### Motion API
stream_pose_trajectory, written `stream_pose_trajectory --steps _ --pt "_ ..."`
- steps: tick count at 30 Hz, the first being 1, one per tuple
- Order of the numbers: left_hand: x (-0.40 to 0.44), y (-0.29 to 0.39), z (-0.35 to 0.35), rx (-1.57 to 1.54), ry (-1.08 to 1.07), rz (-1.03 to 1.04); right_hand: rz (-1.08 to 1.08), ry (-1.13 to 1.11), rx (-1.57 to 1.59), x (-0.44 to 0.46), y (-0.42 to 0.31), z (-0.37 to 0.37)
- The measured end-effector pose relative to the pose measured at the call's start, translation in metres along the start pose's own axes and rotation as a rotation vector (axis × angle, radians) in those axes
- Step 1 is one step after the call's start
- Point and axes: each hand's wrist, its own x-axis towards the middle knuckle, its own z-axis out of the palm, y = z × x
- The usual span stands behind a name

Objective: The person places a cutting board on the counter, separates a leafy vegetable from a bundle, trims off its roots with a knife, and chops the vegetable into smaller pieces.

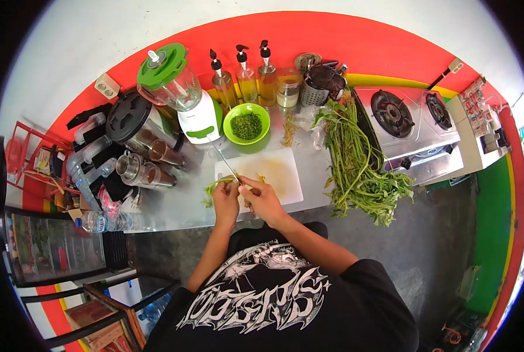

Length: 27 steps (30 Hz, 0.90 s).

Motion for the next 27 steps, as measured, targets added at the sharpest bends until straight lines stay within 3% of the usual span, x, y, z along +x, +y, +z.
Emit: stream_pose_trajectory --steps 6,8,18,20,25,27 --pt "0.004 0.001 0.003 0.131 0.002 0.099 0.019 0.015 -0.015 0.006 0.002 -0.004" --pt "0.004 0.003 0.001 0.192 -0.001 0.117 -0.144 0.017 -0.133 0.012 0.014 -0.007" --pt "0.003 0.009 0.009 0.497 -0.049 0.104 -0.225 0.155 -0.527 0.008 0.0 -0.019" --pt "0.01 -0.017 0.006 0.366 -0.074 0.152 -0.274 0.261 -0.536 0.013 0.007 -0.023" --pt "0.011 -0.011 0.008 0.205 -0.085 0.163 -0.203 0.277 -0.498 0.028 0.023 -0.047" --pt "0.013 -0.009 0.003 0.127 -0.07 0.146 -0.061 0.254 -0.378 0.032 0.033 -0.058"
